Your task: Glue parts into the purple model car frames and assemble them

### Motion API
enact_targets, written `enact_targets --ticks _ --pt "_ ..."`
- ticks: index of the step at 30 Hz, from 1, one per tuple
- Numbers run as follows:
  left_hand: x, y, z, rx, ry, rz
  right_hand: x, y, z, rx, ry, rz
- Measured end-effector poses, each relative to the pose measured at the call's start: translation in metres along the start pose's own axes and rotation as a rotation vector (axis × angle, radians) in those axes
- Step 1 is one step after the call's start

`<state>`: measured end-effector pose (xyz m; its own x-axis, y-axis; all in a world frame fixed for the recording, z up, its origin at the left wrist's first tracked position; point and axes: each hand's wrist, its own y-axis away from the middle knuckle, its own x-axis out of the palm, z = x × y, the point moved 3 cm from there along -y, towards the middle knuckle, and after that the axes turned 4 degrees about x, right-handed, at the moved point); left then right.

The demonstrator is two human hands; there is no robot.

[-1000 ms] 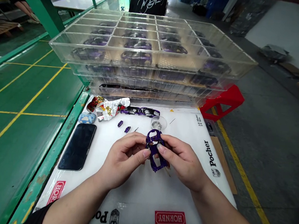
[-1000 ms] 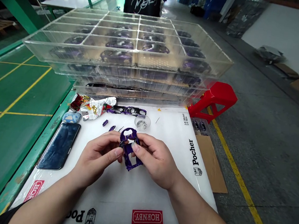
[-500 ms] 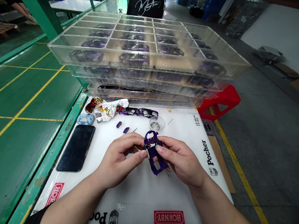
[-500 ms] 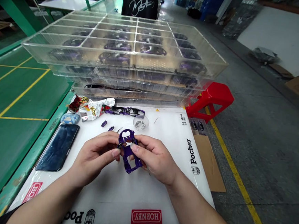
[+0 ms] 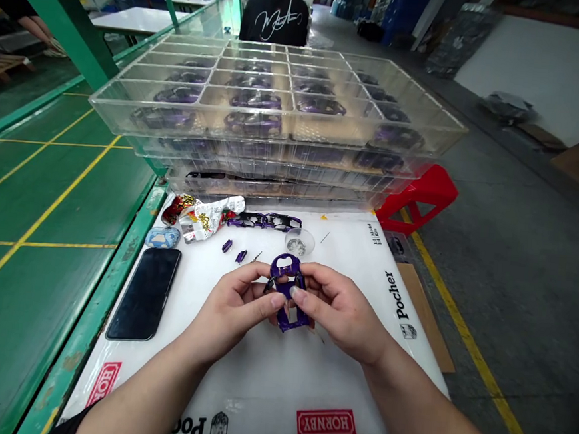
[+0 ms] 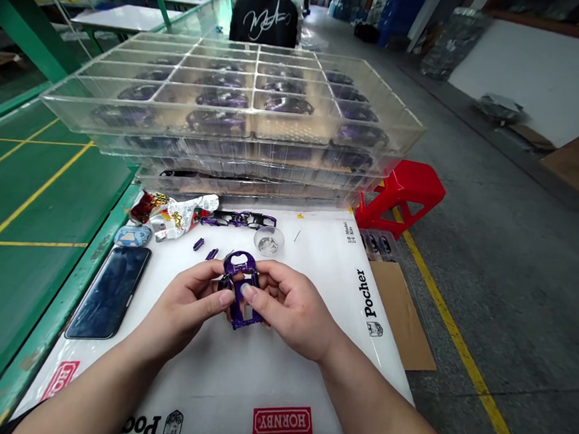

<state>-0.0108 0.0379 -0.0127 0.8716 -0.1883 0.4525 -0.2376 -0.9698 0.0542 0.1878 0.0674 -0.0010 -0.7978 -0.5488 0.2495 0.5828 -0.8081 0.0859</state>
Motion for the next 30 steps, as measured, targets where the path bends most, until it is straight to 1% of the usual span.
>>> enact_targets --ticks 5,10,15,18,23,26,30 --pt "0.000 0.001 0.001 -0.025 0.062 0.007 -0.003 0.000 0.003 -0.020 0.085 -0.049" --pt "0.002 0.001 -0.004 0.020 0.038 0.003 -0.007 0.002 0.001 -0.017 0.113 -0.091" --pt "0.004 0.002 -0.005 0.047 0.018 0.006 -0.010 0.002 0.004 -0.133 0.256 -0.156" --pt "0.003 0.004 -0.004 0.043 0.027 0.003 -0.010 0.001 0.006 -0.152 0.279 -0.155" --pt "-0.001 0.005 0.001 0.028 0.016 -0.010 -0.009 0.000 0.009 -0.172 0.276 -0.113" --pt "-0.002 0.005 0.001 -0.005 0.034 -0.029 -0.008 0.000 0.013 -0.194 0.340 -0.105" --pt "0.002 0.004 -0.003 -0.047 0.093 -0.068 -0.007 0.002 0.018 -0.278 0.437 -0.115"
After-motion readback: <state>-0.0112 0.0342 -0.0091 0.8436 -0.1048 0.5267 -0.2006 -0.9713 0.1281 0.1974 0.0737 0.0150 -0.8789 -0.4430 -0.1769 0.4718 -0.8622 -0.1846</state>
